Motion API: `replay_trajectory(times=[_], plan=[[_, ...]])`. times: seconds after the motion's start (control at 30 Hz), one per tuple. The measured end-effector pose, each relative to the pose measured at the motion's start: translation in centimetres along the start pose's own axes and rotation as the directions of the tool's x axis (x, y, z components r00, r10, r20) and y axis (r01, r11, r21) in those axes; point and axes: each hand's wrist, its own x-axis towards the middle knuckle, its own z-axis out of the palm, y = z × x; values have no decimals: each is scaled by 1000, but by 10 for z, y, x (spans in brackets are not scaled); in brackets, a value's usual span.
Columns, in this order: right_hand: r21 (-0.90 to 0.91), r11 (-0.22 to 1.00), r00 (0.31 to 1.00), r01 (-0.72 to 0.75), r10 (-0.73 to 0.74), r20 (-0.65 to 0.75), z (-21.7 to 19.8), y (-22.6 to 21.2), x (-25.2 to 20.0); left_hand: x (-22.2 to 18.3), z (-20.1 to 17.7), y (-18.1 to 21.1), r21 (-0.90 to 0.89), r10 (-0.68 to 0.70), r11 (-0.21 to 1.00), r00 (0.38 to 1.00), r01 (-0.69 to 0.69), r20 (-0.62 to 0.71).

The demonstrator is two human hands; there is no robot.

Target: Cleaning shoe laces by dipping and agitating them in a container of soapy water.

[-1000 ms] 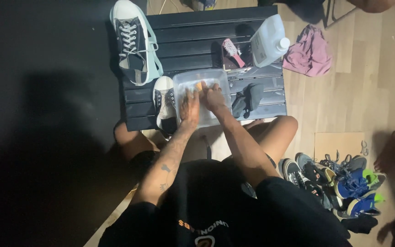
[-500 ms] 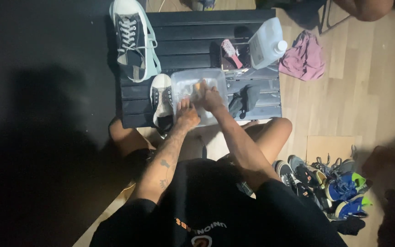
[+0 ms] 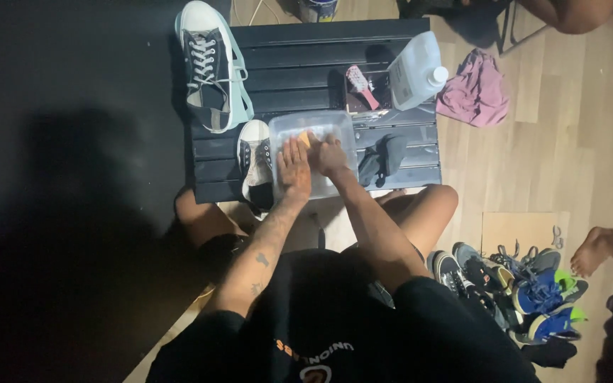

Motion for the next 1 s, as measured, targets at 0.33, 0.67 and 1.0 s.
replay_trajectory(times=[0.33, 0.67, 1.0], plan=[[246, 946, 977, -210, 198, 74, -61, -56, -59, 21, -55, -7, 52, 7, 996, 671, -68, 741], [-91, 972, 972, -217, 224, 74, -54, -59, -57, 25, 6, -7, 87, 58, 977, 641, -193, 765], [-281, 959, 991, 26, -62, -120, -45, -34, -43, 30, -76, -15, 267, 133, 762, 546, -590, 827]])
